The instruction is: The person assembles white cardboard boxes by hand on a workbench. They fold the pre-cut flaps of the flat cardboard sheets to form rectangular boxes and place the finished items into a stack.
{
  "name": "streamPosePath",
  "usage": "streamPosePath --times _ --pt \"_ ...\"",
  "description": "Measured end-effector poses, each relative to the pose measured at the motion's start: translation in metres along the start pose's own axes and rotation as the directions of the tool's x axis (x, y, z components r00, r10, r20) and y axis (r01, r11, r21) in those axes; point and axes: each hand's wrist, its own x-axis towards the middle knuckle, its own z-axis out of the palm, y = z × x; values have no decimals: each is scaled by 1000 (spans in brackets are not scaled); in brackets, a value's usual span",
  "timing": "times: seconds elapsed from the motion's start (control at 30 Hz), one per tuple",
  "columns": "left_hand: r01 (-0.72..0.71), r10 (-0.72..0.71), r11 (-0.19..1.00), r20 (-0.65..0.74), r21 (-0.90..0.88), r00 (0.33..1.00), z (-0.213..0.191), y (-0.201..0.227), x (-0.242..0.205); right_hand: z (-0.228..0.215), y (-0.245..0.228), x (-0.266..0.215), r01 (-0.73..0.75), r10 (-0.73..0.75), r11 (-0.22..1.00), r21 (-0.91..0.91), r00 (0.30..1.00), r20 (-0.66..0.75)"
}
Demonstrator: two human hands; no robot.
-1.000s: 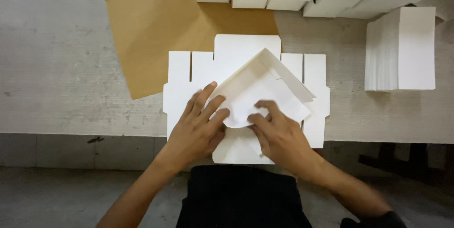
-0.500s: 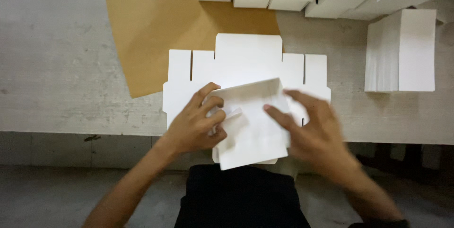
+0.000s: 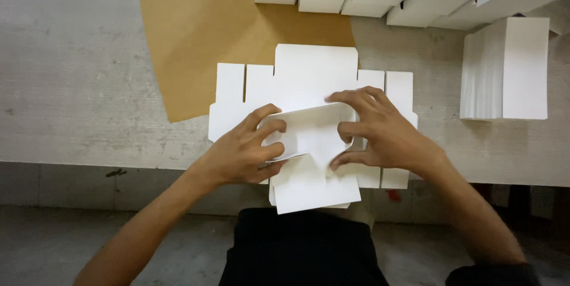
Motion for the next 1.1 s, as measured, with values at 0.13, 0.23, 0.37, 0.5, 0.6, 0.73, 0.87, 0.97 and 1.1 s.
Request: streamPosePath --times 0.13,0.23,0.37,0.5,0.6,0.73,0.87,0.97,1.1 --pt "18 -17 999 -16 52 1000 12 1 -8 38 11 -8 77 -71 997 22 977 -201" --pt "15 -14 1000 -39 24 999 15 -1 -5 41 5 -10 91 -100 995 -40 904 -415" --pt "35 -34 998 -16 58 999 5 4 3 27 1 -20 83 -82 997 0 987 -140" --pt "57 -61 997 61 61 996 1 6 4 27 6 -22 80 -77 996 33 994 -73" --pt "25 -23 997 -26 71 999 10 4 0 33 8 -22 144 -146 989 -26 969 -200" --pt "22 -22 996 -9 82 1000 13 4 -1 37 7 -24 140 -148 989 -54 967 -208" --pt "37 -39 997 17 67 999 2 8 5 42 10 -24 192 -199 980 -51 948 -250" --pt "63 -63 998 16 9 998 1 13 5 42 11 -24 213 -222 975 -64 931 -291" --pt "105 -105 993 8 -48 994 1 19 0 40 15 -24 201 -190 980 6 938 -290"
